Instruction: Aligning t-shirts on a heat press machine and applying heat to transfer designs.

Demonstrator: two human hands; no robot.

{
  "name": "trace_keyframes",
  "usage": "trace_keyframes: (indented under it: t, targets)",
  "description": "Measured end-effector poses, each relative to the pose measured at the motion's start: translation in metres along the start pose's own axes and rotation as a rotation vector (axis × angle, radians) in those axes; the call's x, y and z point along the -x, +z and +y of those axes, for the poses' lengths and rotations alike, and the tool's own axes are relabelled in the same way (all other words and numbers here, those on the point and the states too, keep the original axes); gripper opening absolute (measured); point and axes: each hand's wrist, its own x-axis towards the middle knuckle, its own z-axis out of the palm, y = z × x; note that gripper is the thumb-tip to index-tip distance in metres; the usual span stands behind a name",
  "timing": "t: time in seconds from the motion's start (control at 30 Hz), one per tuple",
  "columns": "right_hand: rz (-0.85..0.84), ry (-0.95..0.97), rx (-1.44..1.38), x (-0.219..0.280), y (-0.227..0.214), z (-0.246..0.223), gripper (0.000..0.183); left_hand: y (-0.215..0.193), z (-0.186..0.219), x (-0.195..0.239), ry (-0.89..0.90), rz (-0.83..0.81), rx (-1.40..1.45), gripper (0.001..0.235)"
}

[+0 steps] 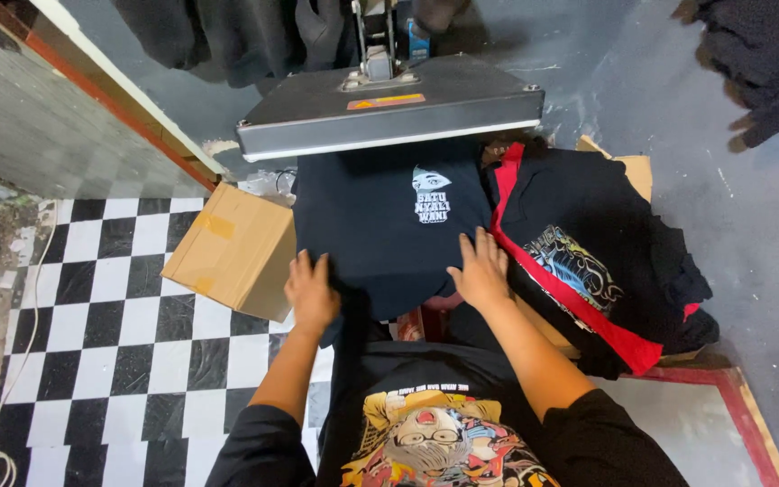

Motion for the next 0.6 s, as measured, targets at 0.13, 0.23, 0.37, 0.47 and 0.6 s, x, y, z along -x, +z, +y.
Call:
trace_keyframes:
  t: [0.13, 0.23, 0.37, 0.47, 0.6]
  targets:
    - [-0.084, -0.181, 0.016, 0.001, 0.008, -0.052, 0.074, 0.006, 0.06, 0.001, 0.364, 0.17, -0.116, 0.073]
    - [-0.271, -0.215, -0.034, 0.007, 0.008, -0.064, 0.072, -0.001, 0.083, -0.001, 0.348, -0.238, -0.107, 0.088]
    - [-0.174, -0.171, 0.07, 0.011, 0.003, -0.019, 0.07, 0.003, 0.032, -0.005, 0.27, -0.198, -0.269, 0.081]
    - [-0.097, -0.104, 0.14, 0.012, 0.009, 0.02, 0.067, -0.002, -0.005, 0.0, 0.25, -0.157, -0.317, 0.078]
    - [0.005, -0.096, 0.147, 0.006, 0.01, 0.002, 0.059, 0.029, 0.001, 0.0, 0.234, -0.017, -0.219, 0.086]
